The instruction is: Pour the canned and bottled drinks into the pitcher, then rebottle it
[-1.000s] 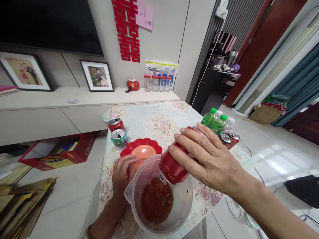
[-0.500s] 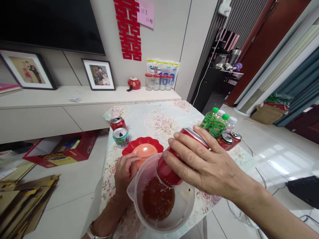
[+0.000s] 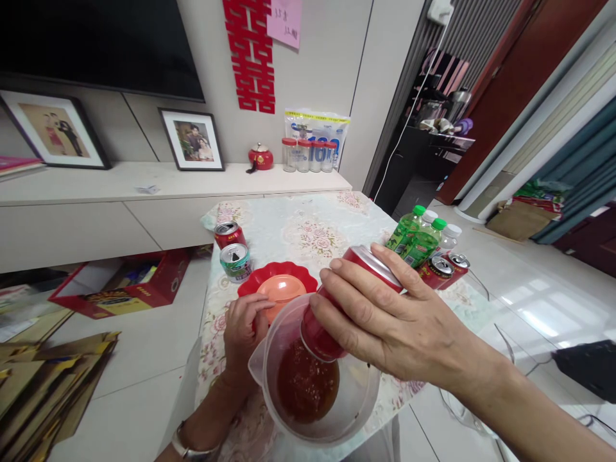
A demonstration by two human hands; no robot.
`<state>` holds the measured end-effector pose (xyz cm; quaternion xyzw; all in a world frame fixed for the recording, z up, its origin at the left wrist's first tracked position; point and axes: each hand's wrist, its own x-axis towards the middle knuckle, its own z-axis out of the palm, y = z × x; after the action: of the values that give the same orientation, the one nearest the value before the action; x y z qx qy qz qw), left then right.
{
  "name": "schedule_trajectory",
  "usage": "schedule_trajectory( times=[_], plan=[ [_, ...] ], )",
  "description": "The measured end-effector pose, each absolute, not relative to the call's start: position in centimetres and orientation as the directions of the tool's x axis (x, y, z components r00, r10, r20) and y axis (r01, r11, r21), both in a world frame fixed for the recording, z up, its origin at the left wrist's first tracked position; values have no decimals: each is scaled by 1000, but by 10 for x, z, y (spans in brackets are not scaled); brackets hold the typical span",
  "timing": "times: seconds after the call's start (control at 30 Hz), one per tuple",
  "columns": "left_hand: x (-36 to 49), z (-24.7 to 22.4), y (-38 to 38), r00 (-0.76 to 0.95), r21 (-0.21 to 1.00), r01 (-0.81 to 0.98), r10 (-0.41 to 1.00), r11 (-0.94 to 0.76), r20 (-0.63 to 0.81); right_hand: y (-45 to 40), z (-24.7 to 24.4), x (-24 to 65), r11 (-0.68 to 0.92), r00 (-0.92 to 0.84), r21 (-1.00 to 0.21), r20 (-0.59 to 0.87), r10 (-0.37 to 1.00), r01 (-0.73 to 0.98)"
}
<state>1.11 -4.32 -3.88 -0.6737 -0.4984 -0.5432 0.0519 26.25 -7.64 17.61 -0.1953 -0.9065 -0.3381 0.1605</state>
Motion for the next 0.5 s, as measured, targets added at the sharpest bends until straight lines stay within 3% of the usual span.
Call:
schedule_trajectory(
  times=[0.5],
  plan=[
    [12, -41, -43, -99, 487, 722, 622, -492, 776, -79, 179, 259, 701, -880, 555, 411, 238, 448]
  ],
)
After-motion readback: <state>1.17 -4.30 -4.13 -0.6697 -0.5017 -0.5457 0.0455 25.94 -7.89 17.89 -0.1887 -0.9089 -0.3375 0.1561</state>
